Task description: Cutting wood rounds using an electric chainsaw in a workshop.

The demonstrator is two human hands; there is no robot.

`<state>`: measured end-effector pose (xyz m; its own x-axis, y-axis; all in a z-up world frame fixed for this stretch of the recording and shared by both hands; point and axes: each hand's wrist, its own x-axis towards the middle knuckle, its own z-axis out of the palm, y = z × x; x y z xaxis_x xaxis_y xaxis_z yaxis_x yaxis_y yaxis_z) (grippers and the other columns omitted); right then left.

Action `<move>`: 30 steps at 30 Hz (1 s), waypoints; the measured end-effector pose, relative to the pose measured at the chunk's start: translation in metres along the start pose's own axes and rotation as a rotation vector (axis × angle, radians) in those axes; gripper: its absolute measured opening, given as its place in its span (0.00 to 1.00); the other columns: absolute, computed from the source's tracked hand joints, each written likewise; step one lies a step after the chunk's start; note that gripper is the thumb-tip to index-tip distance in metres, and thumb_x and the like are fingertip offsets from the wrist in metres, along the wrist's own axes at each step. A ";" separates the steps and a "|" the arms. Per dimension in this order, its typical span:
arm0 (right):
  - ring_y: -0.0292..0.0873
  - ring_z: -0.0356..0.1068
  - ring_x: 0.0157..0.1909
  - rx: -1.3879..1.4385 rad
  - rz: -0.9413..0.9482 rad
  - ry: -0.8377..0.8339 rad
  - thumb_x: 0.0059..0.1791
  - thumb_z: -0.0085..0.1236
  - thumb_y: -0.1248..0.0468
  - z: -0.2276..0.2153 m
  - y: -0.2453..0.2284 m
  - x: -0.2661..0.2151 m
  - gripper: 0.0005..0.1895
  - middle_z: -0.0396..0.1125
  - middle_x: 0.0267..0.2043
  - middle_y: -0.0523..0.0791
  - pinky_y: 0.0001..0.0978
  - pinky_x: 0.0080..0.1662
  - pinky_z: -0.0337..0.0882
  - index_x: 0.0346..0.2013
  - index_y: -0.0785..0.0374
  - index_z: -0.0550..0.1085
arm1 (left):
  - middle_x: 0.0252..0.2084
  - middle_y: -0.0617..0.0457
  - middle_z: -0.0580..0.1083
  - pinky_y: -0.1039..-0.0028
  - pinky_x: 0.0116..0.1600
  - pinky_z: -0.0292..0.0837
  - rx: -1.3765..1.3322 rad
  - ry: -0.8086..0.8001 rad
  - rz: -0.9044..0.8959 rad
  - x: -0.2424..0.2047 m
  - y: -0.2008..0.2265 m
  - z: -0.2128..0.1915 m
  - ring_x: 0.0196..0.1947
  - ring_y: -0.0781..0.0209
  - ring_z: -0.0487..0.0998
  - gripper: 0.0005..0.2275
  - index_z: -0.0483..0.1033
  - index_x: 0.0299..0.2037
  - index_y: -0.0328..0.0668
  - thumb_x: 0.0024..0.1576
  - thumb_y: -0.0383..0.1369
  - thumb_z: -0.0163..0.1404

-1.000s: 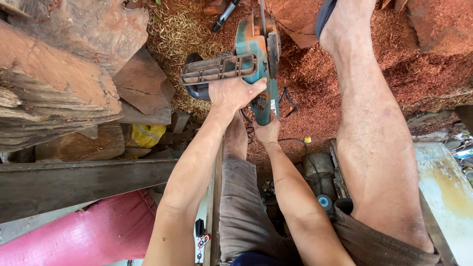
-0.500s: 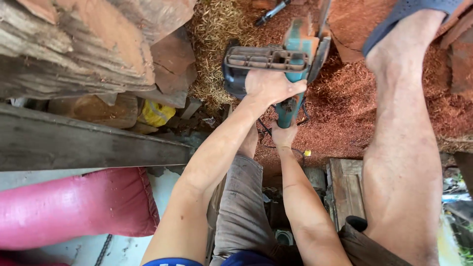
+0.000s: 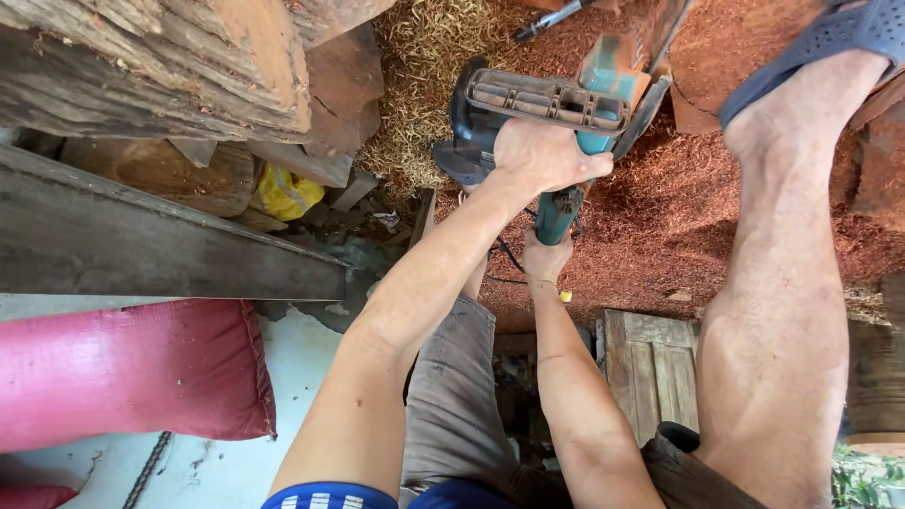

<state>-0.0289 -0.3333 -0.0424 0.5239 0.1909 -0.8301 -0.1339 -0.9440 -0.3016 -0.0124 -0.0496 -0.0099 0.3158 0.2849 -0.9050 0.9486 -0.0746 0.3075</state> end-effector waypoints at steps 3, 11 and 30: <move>0.46 0.73 0.30 -0.003 -0.015 -0.001 0.41 0.60 0.70 0.001 0.006 0.000 0.10 0.73 0.31 0.49 0.41 0.38 0.75 0.36 0.67 0.72 | 0.30 0.51 0.80 0.62 0.37 0.78 -0.011 0.032 0.021 0.002 -0.003 0.004 0.31 0.53 0.82 0.27 0.84 0.33 0.48 0.43 0.63 0.49; 0.45 0.74 0.31 -0.034 -0.024 0.004 0.41 0.61 0.70 0.002 0.005 0.000 0.11 0.73 0.32 0.48 0.40 0.40 0.75 0.37 0.67 0.72 | 0.30 0.50 0.81 0.61 0.38 0.78 -0.019 0.057 0.046 0.006 -0.006 0.007 0.32 0.52 0.82 0.27 0.84 0.33 0.47 0.42 0.62 0.50; 0.54 0.70 0.57 -0.392 0.160 -0.294 0.37 0.69 0.61 -0.009 0.003 -0.028 0.41 0.69 0.57 0.51 0.42 0.57 0.69 0.64 0.58 0.66 | 0.52 0.56 0.76 0.60 0.61 0.69 -0.115 -0.154 -0.168 -0.079 -0.030 0.032 0.53 0.54 0.75 0.32 0.74 0.53 0.58 0.45 0.66 0.45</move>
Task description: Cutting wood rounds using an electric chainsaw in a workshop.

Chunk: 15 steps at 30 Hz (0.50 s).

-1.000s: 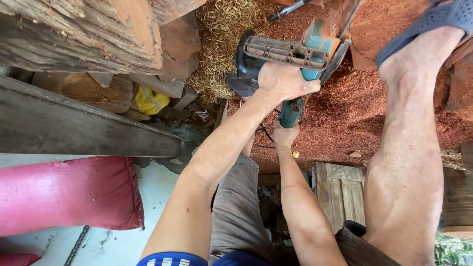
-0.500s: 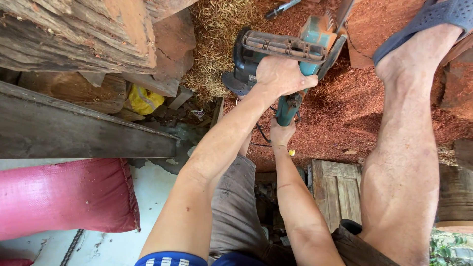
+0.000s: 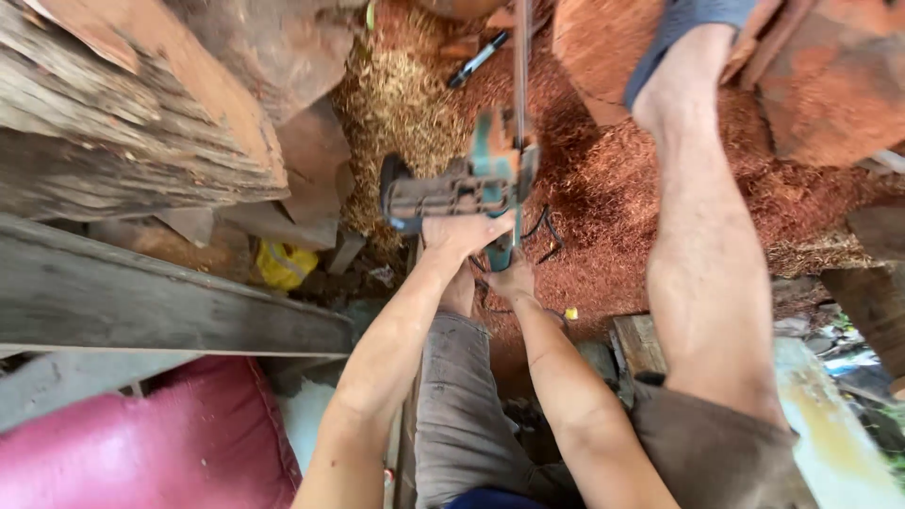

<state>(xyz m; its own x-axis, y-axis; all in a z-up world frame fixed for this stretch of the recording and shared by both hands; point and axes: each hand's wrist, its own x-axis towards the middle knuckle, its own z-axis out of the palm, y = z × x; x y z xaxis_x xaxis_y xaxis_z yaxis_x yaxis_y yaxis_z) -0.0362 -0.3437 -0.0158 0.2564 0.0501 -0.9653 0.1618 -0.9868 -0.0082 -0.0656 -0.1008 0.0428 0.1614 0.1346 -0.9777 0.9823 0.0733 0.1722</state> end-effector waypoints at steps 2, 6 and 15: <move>0.53 0.68 0.60 -0.143 0.038 -0.082 0.39 0.68 0.56 0.000 -0.007 -0.009 0.42 0.67 0.61 0.50 0.41 0.60 0.67 0.66 0.57 0.64 | 0.59 0.54 0.73 0.54 0.62 0.64 0.100 0.088 0.084 -0.014 -0.020 0.014 0.58 0.47 0.71 0.33 0.74 0.58 0.63 0.46 0.67 0.42; 0.50 0.65 0.67 -0.515 0.147 -0.293 0.46 0.63 0.47 0.017 -0.004 -0.032 0.41 0.64 0.67 0.50 0.42 0.64 0.66 0.69 0.57 0.62 | 0.65 0.55 0.72 0.57 0.70 0.58 0.240 -0.161 -0.107 -0.067 -0.042 0.012 0.66 0.46 0.69 0.38 0.77 0.60 0.60 0.53 0.71 0.28; 0.53 0.74 0.46 0.260 -0.019 -0.209 0.46 0.44 0.74 -0.059 -0.044 -0.119 0.33 0.71 0.58 0.49 0.45 0.46 0.74 0.67 0.55 0.66 | 0.65 0.46 0.69 0.55 0.65 0.60 0.396 0.384 0.155 -0.125 -0.116 0.034 0.64 0.42 0.68 0.38 0.73 0.62 0.52 0.50 0.68 0.40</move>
<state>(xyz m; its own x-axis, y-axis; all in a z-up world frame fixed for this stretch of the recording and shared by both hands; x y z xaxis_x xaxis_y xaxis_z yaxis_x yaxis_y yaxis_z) -0.0180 -0.2973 0.1147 0.0505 0.0630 -0.9967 -0.0905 -0.9936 -0.0673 -0.1968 -0.1601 0.1403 0.3332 0.4692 -0.8178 0.9225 -0.3416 0.1799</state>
